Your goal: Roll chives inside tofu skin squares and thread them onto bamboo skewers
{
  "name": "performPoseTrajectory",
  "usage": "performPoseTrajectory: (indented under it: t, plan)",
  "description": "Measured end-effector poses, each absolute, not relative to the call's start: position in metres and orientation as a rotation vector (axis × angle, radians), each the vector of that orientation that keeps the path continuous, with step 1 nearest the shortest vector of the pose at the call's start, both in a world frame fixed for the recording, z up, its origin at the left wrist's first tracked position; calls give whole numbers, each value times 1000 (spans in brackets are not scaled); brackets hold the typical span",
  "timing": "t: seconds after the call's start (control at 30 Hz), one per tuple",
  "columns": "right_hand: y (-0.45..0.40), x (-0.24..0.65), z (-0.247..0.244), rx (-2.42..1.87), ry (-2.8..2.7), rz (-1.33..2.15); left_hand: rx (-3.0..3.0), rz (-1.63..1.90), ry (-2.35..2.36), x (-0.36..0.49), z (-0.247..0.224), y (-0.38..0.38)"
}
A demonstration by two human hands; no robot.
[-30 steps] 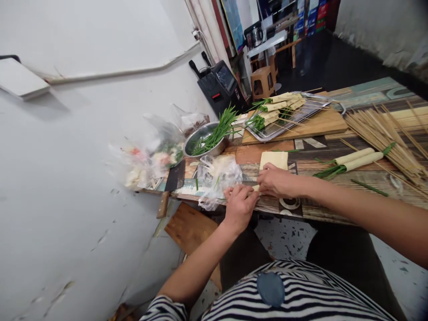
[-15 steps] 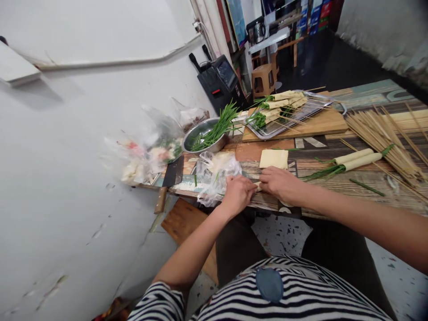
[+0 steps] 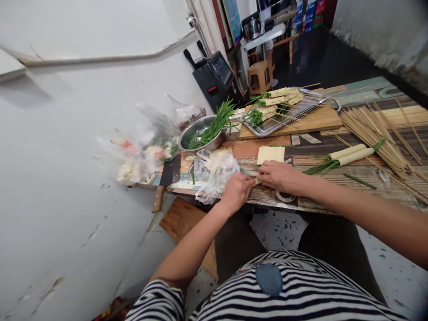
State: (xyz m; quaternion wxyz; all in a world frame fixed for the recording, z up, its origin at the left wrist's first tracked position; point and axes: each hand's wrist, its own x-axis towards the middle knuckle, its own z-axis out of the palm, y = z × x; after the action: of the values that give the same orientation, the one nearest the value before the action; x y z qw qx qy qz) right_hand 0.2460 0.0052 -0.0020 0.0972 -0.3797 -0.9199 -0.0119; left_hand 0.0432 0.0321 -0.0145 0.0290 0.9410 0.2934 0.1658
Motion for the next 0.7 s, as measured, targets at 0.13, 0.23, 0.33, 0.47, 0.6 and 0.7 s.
performPoseTrajectory:
  t: [0.13, 0.23, 0.33, 0.47, 0.6, 0.7]
  plan:
    - [6, 248, -7, -1106, -2734, -34, 2952, 424, 918, 45, -10, 31]
    - [18, 246, -1, -1079, -2800, 117, 3051, 426, 999, 49, -14, 27]
    - [21, 241, 1, -1111, -2850, 165, 3106, 519, 1012, 51, -23, 26]
    - [-6, 236, -5, -1366, -2650, -112, 3125, 602, 932, 51, -28, 29]
    - [-57, 267, -4, -1683, -2263, -394, 3107, 627, 882, 49, -26, 32]
    - [-88, 316, -1, -2089, -1917, -541, 3111, 601, 839, 47, -23, 34]
